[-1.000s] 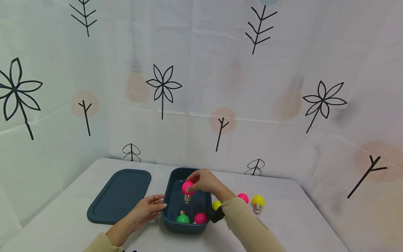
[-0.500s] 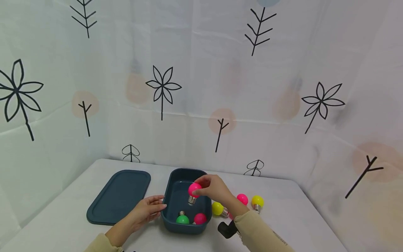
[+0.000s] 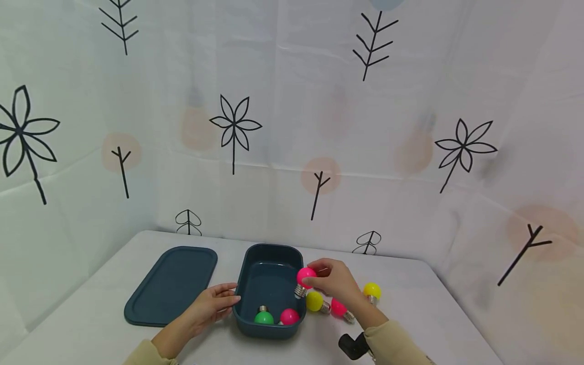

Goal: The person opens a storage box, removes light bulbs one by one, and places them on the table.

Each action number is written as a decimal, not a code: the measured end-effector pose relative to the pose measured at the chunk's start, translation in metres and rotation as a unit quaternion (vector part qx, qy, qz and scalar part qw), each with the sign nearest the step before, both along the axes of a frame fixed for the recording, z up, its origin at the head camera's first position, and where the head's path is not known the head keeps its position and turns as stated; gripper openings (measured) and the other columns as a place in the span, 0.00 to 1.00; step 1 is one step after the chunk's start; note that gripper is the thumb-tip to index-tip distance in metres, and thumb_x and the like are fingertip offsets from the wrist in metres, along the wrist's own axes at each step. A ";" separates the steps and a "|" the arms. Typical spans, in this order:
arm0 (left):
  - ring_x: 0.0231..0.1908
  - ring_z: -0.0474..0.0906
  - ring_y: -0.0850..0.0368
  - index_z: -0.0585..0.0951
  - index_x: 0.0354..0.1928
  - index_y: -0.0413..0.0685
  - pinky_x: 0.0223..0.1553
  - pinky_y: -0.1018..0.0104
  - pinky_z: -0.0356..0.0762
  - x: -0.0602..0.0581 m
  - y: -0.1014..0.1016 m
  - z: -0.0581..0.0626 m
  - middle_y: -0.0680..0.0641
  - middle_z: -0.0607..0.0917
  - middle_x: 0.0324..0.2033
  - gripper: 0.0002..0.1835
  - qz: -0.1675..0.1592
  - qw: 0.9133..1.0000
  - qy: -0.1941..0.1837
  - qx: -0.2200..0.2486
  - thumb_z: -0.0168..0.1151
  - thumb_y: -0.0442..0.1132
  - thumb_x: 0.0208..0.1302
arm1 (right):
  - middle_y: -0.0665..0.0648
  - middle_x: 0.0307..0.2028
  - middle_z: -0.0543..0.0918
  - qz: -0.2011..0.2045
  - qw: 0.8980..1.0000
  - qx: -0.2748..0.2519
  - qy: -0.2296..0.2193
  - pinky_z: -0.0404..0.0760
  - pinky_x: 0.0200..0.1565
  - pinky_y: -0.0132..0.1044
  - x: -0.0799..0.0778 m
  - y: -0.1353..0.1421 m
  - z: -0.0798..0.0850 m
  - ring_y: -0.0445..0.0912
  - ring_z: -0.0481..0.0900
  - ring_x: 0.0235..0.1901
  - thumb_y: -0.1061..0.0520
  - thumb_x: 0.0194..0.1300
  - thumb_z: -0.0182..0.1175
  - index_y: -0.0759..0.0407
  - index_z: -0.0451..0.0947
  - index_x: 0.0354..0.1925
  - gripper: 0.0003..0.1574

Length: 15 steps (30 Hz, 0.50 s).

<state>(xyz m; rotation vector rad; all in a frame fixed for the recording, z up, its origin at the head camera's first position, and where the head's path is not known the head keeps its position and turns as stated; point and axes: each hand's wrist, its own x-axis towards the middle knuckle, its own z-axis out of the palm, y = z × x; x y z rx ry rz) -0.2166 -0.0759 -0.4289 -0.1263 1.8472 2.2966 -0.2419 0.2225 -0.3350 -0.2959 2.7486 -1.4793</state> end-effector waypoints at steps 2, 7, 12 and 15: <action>0.32 0.77 0.60 0.70 0.58 0.33 0.36 0.68 0.79 0.000 0.000 0.000 0.47 0.77 0.37 0.31 0.000 1.000 -0.001 0.001 0.70 0.35 0.52 | 0.53 0.37 0.81 -0.008 1.000 0.005 0.001 0.80 0.38 0.44 0.001 0.007 -0.001 0.47 0.77 0.38 0.52 0.49 0.72 0.59 0.80 0.46 0.26; 0.32 0.77 0.60 0.70 0.58 0.33 0.36 0.68 0.79 0.000 0.000 0.000 0.47 0.76 0.37 0.31 0.000 1.000 -0.001 0.001 0.70 0.35 0.53 | 0.55 0.38 0.81 -0.029 0.999 0.016 -0.006 0.80 0.38 0.45 0.002 0.023 -0.006 0.48 0.77 0.38 0.51 0.48 0.72 0.60 0.79 0.47 0.28; 0.32 0.77 0.61 0.69 0.58 0.33 0.37 0.68 0.79 0.000 -0.001 0.000 0.47 0.76 0.37 0.31 -0.002 1.000 0.000 0.005 0.69 0.34 0.53 | 0.55 0.40 0.80 -0.043 0.998 0.034 -0.003 0.80 0.36 0.45 0.004 0.037 -0.010 0.48 0.77 0.39 0.49 0.49 0.72 0.61 0.77 0.48 0.30; 0.32 0.77 0.61 0.69 0.58 0.33 0.37 0.68 0.79 -0.001 -0.001 -0.001 0.47 0.76 0.37 0.31 -0.004 1.000 0.002 0.007 0.69 0.34 0.53 | 0.56 0.40 0.80 -0.047 0.998 0.043 0.000 0.80 0.37 0.44 0.005 0.045 -0.012 0.48 0.77 0.38 0.47 0.49 0.71 0.63 0.77 0.49 0.32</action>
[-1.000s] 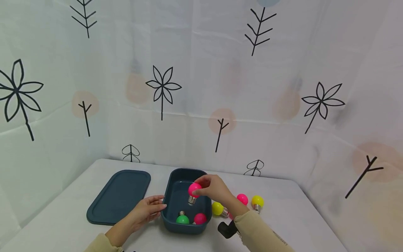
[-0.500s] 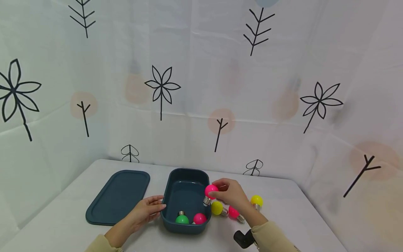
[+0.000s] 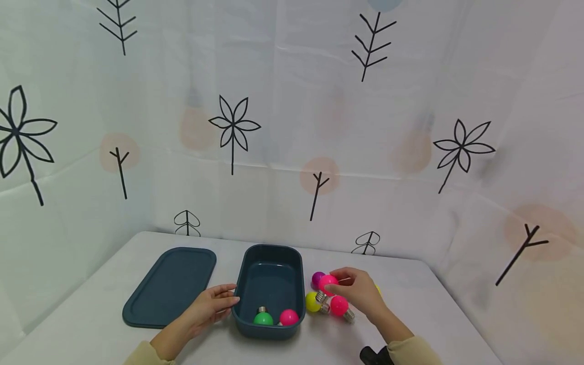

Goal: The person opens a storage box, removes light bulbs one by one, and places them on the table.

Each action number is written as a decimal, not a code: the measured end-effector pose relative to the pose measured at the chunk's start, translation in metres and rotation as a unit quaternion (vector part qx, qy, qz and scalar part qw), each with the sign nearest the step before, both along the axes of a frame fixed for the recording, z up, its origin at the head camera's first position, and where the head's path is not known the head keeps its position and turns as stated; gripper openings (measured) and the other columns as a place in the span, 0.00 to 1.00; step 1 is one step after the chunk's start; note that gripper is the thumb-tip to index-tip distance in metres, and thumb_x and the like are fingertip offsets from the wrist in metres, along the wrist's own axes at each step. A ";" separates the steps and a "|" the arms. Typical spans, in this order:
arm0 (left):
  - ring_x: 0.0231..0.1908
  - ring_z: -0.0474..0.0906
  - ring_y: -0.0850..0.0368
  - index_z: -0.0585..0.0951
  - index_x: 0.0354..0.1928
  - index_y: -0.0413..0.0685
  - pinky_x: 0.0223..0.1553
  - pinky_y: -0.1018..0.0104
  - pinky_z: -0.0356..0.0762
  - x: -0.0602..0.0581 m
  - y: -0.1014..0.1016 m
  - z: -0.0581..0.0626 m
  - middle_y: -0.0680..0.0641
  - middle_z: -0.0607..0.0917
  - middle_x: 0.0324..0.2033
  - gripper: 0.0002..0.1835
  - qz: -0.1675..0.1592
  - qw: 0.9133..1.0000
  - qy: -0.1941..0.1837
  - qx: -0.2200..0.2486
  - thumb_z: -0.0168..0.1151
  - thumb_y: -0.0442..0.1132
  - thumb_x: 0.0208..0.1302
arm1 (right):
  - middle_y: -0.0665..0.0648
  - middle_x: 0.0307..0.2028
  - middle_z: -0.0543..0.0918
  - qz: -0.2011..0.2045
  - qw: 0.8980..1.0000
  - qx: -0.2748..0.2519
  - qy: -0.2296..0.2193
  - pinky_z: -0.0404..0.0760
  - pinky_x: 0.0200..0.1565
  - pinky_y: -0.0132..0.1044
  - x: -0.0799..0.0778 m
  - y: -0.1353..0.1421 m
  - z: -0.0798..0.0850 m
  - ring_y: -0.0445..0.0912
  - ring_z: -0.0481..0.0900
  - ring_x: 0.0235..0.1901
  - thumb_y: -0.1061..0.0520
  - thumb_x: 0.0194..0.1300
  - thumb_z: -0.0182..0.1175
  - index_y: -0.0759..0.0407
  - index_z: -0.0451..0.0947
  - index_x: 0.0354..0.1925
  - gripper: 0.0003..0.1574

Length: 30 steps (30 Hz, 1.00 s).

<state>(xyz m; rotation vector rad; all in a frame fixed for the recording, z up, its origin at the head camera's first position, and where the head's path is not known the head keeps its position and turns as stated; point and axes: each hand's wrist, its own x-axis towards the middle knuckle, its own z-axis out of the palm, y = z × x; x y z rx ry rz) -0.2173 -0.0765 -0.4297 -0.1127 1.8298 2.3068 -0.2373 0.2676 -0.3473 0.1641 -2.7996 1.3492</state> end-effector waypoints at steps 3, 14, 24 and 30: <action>0.32 0.77 0.61 0.69 0.58 0.32 0.36 0.68 0.79 0.001 0.000 -0.001 0.47 0.76 0.37 0.31 -0.001 1.000 0.005 0.001 0.69 0.34 0.53 | 0.56 0.39 0.81 -0.008 1.000 -0.007 -0.012 0.79 0.35 0.43 0.001 0.007 -0.002 0.49 0.78 0.37 0.47 0.49 0.71 0.62 0.77 0.49 0.32; 0.33 0.77 0.61 0.69 0.58 0.32 0.35 0.69 0.78 0.001 0.001 0.000 0.48 0.77 0.37 0.30 0.001 1.000 0.008 0.003 0.69 0.33 0.54 | 0.57 0.41 0.80 -0.030 0.999 -0.010 -0.026 0.79 0.35 0.43 0.000 0.033 -0.011 0.49 0.76 0.38 0.46 0.50 0.70 0.65 0.75 0.51 0.35; 0.33 0.77 0.61 0.69 0.58 0.32 0.36 0.69 0.78 0.001 0.001 0.000 0.48 0.77 0.37 0.31 0.000 1.000 0.009 0.002 0.69 0.34 0.53 | 0.57 0.42 0.81 -0.049 0.998 0.011 -0.036 0.74 0.44 0.52 -0.001 0.061 -0.030 0.49 0.79 0.39 0.46 0.52 0.69 0.66 0.76 0.51 0.34; 0.32 0.77 0.61 0.69 0.58 0.31 0.36 0.69 0.78 0.003 0.001 0.001 0.47 0.77 0.37 0.31 0.001 1.000 0.011 0.003 0.69 0.33 0.53 | 0.59 0.41 0.79 -0.059 0.997 0.020 -0.048 0.75 0.43 0.51 -0.002 0.071 -0.037 0.51 0.76 0.40 0.48 0.54 0.68 0.70 0.75 0.51 0.34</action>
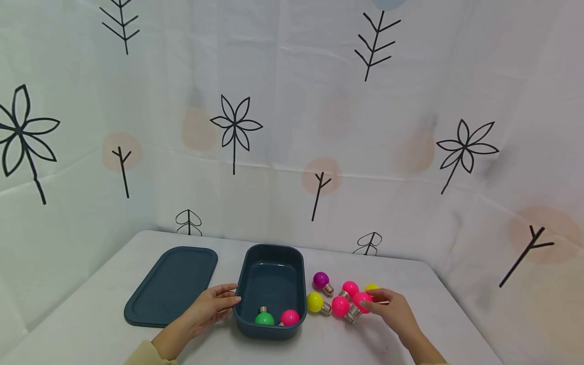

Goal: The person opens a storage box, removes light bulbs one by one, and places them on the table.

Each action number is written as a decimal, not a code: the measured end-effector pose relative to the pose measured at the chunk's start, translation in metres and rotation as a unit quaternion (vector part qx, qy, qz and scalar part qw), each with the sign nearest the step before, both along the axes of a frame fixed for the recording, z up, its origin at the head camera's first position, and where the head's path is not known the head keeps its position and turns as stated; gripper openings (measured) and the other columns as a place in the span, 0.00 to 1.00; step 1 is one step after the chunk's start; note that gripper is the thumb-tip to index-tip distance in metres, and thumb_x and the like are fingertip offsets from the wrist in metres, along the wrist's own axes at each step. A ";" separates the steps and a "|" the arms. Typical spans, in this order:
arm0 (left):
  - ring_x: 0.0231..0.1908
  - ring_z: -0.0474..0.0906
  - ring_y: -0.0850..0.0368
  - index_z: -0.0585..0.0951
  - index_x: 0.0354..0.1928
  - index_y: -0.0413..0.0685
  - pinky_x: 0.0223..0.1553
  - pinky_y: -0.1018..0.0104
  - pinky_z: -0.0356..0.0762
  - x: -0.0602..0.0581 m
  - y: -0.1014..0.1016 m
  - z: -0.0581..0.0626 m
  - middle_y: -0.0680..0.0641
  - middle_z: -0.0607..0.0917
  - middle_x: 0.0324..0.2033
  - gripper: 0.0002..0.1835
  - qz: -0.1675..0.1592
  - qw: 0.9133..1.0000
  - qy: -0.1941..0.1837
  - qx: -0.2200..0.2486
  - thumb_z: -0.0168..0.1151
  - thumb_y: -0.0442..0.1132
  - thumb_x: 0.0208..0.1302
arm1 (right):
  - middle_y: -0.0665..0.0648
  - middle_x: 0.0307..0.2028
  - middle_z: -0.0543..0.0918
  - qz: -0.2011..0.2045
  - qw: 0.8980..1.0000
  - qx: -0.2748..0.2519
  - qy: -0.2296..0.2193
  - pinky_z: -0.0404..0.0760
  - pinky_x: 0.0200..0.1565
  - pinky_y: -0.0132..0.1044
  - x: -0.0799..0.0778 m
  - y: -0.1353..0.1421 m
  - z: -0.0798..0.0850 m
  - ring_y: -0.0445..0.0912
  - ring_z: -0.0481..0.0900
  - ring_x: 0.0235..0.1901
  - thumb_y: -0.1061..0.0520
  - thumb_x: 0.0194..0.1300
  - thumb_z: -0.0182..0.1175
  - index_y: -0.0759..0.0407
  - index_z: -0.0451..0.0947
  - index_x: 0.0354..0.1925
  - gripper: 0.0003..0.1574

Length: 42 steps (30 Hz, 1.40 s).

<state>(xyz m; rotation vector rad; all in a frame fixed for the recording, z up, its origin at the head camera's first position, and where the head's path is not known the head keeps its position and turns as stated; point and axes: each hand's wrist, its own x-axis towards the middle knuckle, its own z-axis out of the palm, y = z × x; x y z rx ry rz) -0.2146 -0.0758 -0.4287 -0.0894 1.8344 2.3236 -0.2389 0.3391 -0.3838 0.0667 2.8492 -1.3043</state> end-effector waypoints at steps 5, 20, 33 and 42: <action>0.32 0.77 0.61 0.69 0.58 0.31 0.36 0.69 0.78 0.001 0.001 0.001 0.47 0.77 0.37 0.31 0.000 1.000 -0.002 -0.003 0.69 0.34 0.53 | 0.58 0.39 0.80 0.001 1.000 0.002 -0.002 0.76 0.42 0.49 0.002 0.007 -0.006 0.50 0.76 0.39 0.49 0.53 0.68 0.72 0.74 0.51 0.34; 0.32 0.77 0.62 0.69 0.58 0.32 0.36 0.69 0.78 -0.001 0.000 0.001 0.48 0.77 0.37 0.30 0.000 1.000 -0.004 -0.001 0.68 0.33 0.54 | 0.63 0.39 0.79 -0.042 0.996 -0.017 -0.072 0.79 0.40 0.45 -0.006 0.020 -0.022 0.48 0.76 0.34 0.45 0.47 0.72 0.76 0.69 0.52 0.46; 0.32 0.77 0.62 0.68 0.58 0.31 0.35 0.69 0.78 -0.002 0.001 0.001 0.48 0.76 0.37 0.30 -0.002 1.000 -0.001 -0.001 0.68 0.33 0.54 | 0.65 0.39 0.78 -0.048 0.994 -0.027 -0.090 0.79 0.40 0.46 -0.007 0.023 -0.025 0.49 0.76 0.35 0.44 0.48 0.72 0.75 0.67 0.54 0.47; 0.32 0.77 0.61 0.69 0.58 0.32 0.36 0.68 0.79 -0.001 0.001 0.001 0.47 0.77 0.37 0.30 0.004 1.000 -0.007 -0.009 0.68 0.33 0.54 | 0.61 0.36 0.80 -0.047 0.995 -0.021 -0.090 0.79 0.39 0.45 -0.009 0.023 -0.023 0.47 0.77 0.32 0.49 0.53 0.68 0.76 0.66 0.55 0.41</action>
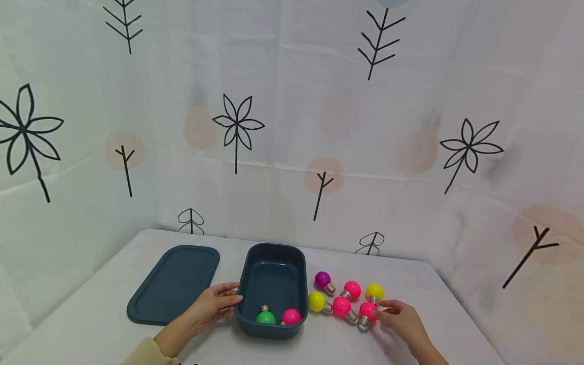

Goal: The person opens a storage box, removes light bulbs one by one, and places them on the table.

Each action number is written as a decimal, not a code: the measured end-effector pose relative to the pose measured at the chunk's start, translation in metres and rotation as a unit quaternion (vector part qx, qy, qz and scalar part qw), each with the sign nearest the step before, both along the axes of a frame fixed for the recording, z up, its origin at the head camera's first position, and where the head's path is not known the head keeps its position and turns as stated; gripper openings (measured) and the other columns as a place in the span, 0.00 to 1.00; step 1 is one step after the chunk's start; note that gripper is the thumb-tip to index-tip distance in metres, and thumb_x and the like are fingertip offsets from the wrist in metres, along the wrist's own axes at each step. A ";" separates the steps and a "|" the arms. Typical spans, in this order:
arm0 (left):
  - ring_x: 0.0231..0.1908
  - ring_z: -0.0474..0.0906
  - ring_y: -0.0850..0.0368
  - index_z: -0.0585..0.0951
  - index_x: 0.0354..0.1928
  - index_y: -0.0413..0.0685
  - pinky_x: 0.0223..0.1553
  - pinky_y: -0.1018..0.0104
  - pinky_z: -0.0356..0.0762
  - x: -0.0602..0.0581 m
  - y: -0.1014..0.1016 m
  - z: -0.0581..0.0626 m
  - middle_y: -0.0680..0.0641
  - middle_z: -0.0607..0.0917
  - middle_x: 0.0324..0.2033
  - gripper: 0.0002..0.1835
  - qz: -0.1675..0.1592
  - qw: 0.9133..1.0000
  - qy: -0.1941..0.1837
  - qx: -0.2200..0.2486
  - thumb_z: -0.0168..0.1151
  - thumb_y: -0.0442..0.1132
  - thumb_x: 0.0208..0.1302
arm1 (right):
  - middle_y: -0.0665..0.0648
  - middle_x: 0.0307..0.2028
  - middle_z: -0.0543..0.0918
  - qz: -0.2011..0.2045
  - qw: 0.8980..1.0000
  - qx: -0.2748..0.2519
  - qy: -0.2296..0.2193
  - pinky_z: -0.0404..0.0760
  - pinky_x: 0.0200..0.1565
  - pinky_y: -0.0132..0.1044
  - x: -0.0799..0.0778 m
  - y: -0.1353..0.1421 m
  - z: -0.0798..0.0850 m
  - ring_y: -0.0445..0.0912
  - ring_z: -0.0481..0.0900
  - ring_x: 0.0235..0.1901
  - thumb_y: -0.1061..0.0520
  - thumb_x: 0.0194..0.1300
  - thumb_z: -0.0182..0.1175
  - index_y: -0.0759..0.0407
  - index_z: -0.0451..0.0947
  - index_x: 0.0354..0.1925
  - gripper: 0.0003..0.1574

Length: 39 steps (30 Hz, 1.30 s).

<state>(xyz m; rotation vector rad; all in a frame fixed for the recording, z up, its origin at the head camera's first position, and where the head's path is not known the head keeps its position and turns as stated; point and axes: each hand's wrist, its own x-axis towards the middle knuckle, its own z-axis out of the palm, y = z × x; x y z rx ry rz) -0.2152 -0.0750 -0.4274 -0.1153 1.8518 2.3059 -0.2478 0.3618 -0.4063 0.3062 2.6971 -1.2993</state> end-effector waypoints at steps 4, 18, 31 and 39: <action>0.32 0.77 0.61 0.69 0.58 0.31 0.36 0.68 0.78 0.000 0.000 0.000 0.47 0.77 0.37 0.30 -0.002 1.000 0.003 0.002 0.68 0.33 0.54 | 0.61 0.36 0.80 0.006 1.000 0.018 0.008 0.78 0.40 0.47 -0.001 0.000 0.005 0.48 0.76 0.32 0.47 0.52 0.69 0.76 0.66 0.55 0.44; 0.32 0.77 0.61 0.69 0.58 0.31 0.35 0.68 0.78 -0.001 0.000 -0.001 0.47 0.77 0.37 0.30 0.000 1.000 0.002 0.000 0.68 0.33 0.54 | 0.62 0.39 0.78 0.029 0.998 0.041 0.046 0.77 0.42 0.51 -0.003 -0.010 0.023 0.52 0.76 0.37 0.48 0.54 0.67 0.74 0.68 0.54 0.40; 0.31 0.77 0.61 0.70 0.58 0.31 0.35 0.68 0.79 0.000 0.000 0.000 0.47 0.77 0.37 0.30 0.002 1.000 0.004 -0.003 0.68 0.32 0.54 | 0.57 0.36 0.78 0.058 0.994 0.030 0.088 0.79 0.38 0.42 -0.011 -0.041 0.030 0.48 0.75 0.35 0.51 0.54 0.67 0.70 0.73 0.52 0.33; 0.32 0.77 0.60 0.70 0.57 0.32 0.35 0.69 0.79 0.000 0.000 0.001 0.46 0.77 0.37 0.30 0.001 1.000 0.003 -0.008 0.69 0.33 0.53 | 0.56 0.36 0.79 0.081 0.990 0.029 0.110 0.78 0.38 0.42 -0.017 -0.059 0.033 0.48 0.76 0.35 0.53 0.56 0.66 0.68 0.73 0.52 0.30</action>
